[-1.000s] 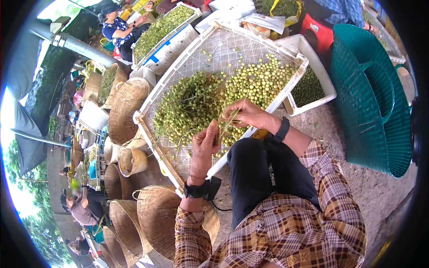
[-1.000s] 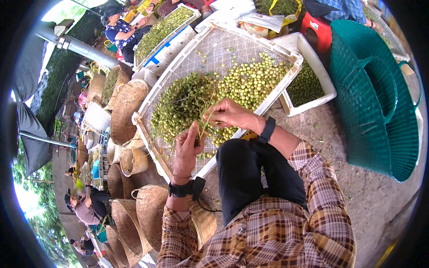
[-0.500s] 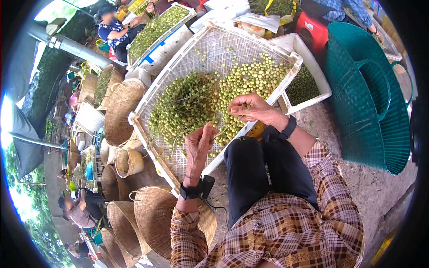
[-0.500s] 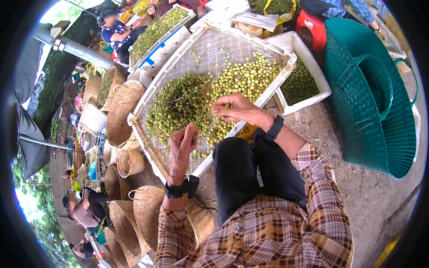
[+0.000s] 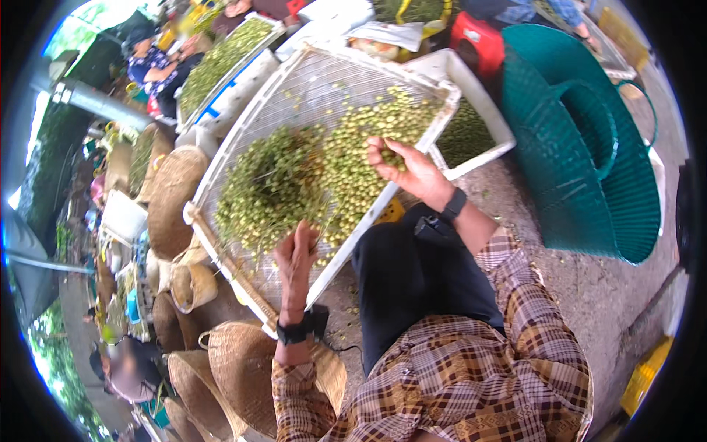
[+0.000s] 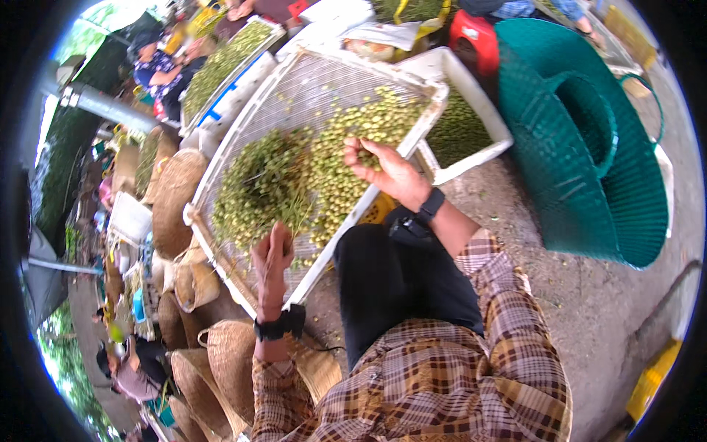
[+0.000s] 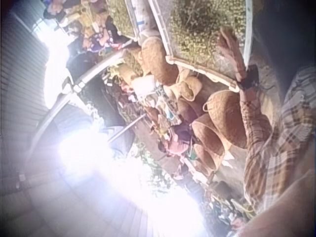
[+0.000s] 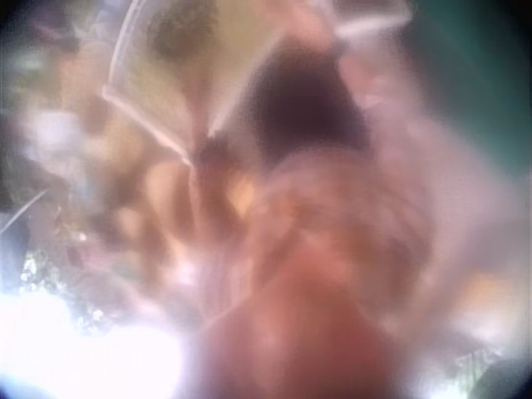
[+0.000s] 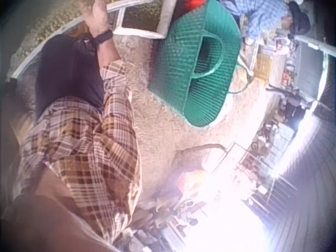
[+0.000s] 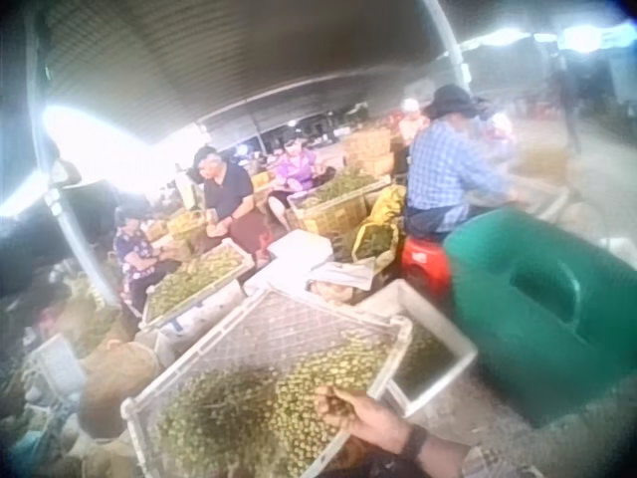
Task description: Sorting small green fruit from branches into baskets and trays by hand.
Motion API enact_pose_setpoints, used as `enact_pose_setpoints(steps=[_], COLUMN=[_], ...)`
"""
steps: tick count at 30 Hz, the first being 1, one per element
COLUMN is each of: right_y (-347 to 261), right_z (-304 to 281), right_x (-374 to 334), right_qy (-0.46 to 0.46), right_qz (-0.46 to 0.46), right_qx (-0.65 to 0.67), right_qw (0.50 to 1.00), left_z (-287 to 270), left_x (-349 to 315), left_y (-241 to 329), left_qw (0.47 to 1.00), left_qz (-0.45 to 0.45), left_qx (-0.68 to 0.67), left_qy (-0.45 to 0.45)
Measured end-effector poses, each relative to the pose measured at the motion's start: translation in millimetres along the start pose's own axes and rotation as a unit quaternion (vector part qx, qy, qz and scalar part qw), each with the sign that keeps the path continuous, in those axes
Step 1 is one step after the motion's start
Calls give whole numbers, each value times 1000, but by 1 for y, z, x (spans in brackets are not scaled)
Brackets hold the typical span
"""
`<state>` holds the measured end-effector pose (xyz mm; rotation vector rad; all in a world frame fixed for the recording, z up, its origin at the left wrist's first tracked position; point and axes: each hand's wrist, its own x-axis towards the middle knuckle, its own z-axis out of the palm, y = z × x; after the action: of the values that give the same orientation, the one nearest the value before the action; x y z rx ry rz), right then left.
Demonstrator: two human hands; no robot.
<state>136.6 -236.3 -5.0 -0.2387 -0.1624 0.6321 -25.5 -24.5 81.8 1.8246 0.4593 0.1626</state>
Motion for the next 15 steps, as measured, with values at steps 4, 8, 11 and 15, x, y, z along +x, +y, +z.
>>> enact_pose_setpoints(steps=[4,8,11,15], right_y=[-13,-23,-27,-26], right_z=[-15,-13,-13,-8], right_x=[-8,-26,-36,-42], right_qy=[70,61,58,51], right_qz=[-8,-25,-44,-51], right_qx=[65,92,65,57], right_qw=[995,994,995,996], left_z=[-11,-19,-20,-15], left_x=[-31,-72,-91,-77], left_y=[-63,-153,-190,-134], left_qw=[992,941,833,843], left_qz=[-72,84,129,170], left_qx=[88,309,533,503], left_qy=[-59,-108,-72,-88])
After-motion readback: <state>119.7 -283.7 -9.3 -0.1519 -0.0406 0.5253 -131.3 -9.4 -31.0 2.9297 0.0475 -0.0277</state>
